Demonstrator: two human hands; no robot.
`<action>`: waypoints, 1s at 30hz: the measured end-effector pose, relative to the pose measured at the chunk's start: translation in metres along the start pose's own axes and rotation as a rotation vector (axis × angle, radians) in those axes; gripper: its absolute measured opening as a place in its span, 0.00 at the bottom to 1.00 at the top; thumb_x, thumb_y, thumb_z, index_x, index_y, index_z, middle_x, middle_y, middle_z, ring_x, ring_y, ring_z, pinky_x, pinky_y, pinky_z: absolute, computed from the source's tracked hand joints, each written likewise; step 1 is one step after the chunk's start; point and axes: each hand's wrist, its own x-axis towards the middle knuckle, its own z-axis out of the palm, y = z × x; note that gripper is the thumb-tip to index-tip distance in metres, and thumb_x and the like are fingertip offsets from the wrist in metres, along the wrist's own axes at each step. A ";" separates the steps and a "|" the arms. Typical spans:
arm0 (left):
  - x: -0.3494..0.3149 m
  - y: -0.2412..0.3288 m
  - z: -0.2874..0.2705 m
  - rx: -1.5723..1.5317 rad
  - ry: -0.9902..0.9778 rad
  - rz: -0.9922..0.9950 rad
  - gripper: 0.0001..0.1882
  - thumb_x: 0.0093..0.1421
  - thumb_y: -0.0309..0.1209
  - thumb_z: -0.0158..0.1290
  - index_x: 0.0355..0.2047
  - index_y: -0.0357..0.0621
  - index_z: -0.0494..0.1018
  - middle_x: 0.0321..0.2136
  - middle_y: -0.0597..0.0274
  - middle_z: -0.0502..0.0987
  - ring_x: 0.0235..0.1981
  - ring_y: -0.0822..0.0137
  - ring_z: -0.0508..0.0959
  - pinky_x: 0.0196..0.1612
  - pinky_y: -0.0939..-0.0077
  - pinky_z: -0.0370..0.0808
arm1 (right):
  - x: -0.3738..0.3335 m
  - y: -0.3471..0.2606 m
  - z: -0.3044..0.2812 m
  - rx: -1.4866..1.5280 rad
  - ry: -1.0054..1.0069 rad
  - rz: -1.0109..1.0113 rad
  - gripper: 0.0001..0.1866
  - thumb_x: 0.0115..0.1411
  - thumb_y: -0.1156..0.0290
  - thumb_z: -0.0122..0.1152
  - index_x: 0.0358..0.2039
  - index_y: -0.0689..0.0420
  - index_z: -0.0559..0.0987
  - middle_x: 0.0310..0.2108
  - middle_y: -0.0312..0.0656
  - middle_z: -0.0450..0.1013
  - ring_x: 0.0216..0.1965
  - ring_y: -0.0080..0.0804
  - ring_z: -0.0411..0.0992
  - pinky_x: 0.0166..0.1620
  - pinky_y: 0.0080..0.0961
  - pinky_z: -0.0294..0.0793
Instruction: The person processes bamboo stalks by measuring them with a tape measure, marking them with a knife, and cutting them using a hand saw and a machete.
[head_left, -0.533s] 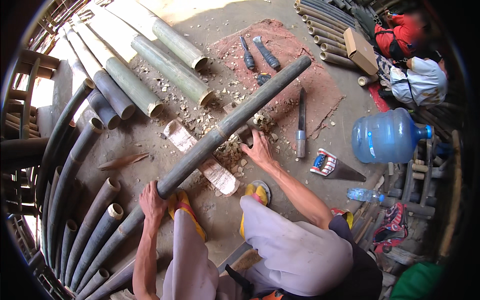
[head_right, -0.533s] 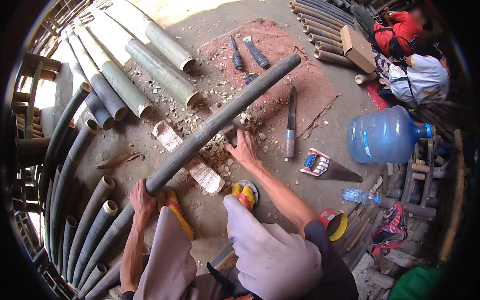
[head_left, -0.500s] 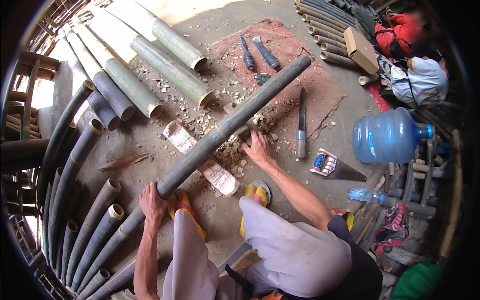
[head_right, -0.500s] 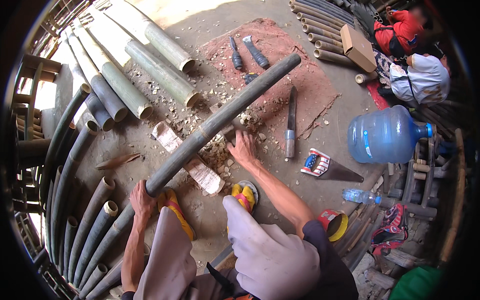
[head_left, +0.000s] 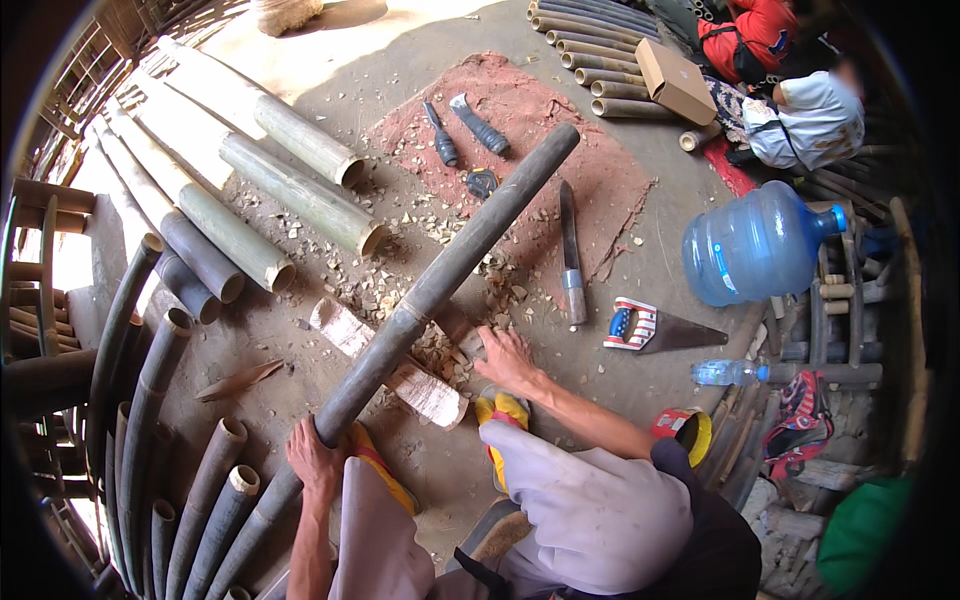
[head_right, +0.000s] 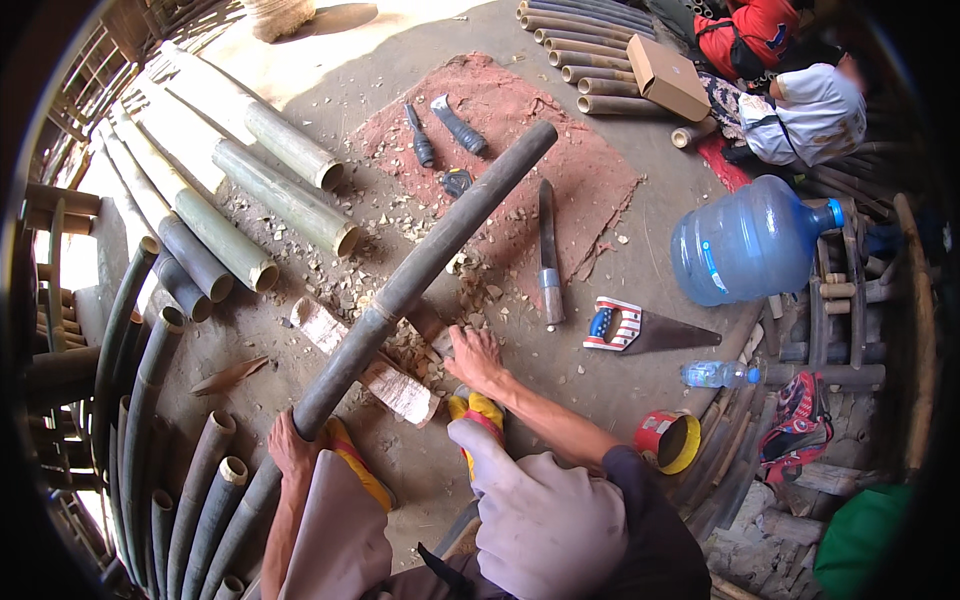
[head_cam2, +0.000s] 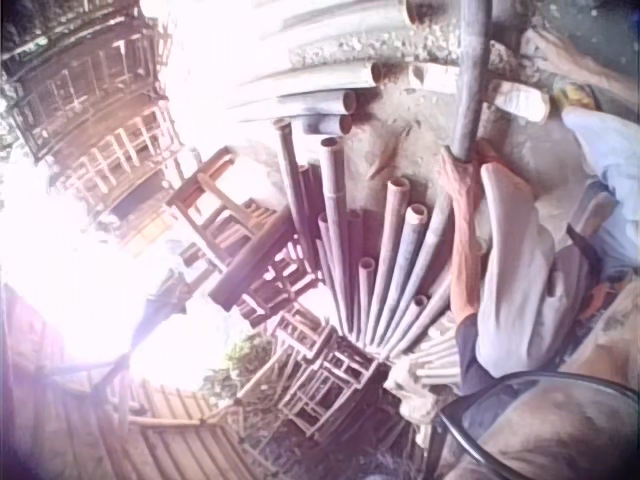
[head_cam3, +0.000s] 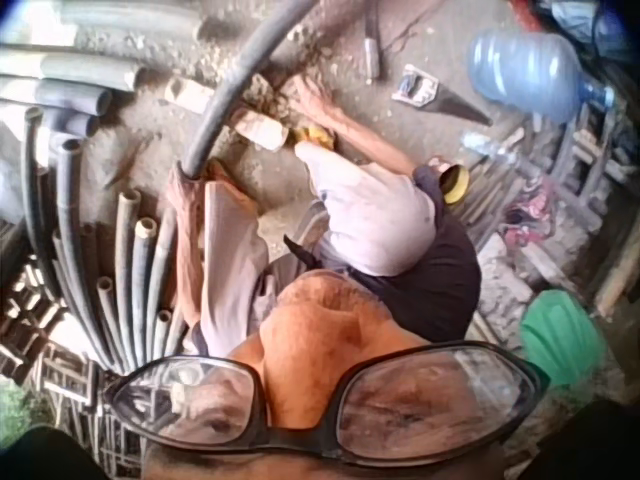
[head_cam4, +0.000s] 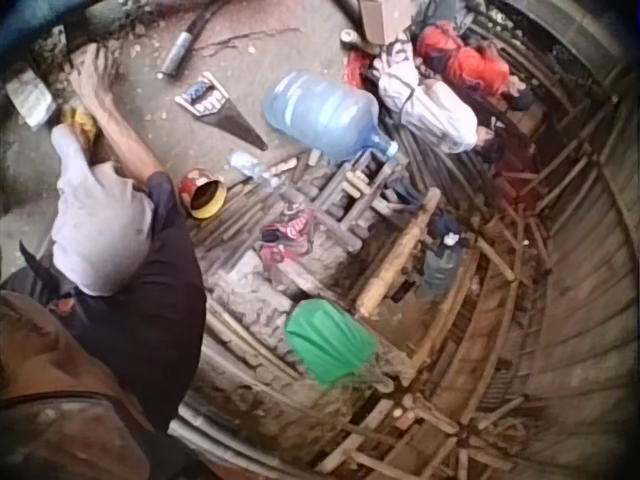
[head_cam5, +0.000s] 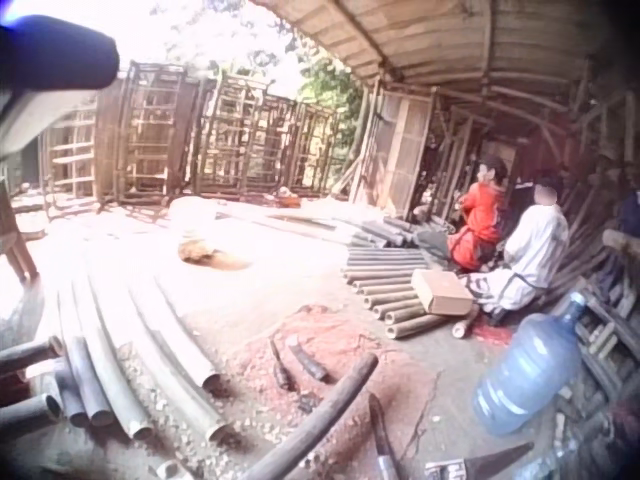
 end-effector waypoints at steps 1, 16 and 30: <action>-0.007 0.005 -0.002 0.078 0.215 0.032 0.26 0.39 0.40 0.64 0.38 0.42 0.72 0.27 0.50 0.77 0.33 0.46 0.78 0.38 0.56 0.73 | 0.010 -0.011 -0.010 -0.042 -0.060 -0.005 0.21 0.52 0.63 0.62 0.44 0.60 0.73 0.40 0.54 0.73 0.42 0.53 0.71 0.45 0.47 0.71; -0.003 0.004 -0.015 -0.044 -0.066 -0.092 0.26 0.39 0.39 0.64 0.38 0.43 0.72 0.33 0.52 0.77 0.38 0.49 0.77 0.43 0.58 0.73 | 0.292 0.009 -0.094 -0.460 -0.121 0.137 0.21 0.60 0.68 0.53 0.55 0.52 0.67 0.59 0.64 0.59 0.55 0.67 0.66 0.53 0.60 0.68; 0.003 0.005 -0.018 -0.072 -0.117 -0.059 0.26 0.41 0.40 0.63 0.41 0.44 0.72 0.35 0.55 0.76 0.41 0.52 0.76 0.45 0.61 0.72 | 0.267 0.010 -0.102 -0.216 0.458 -0.227 0.26 0.48 0.67 0.65 0.49 0.50 0.69 0.37 0.47 0.62 0.31 0.42 0.73 0.32 0.39 0.80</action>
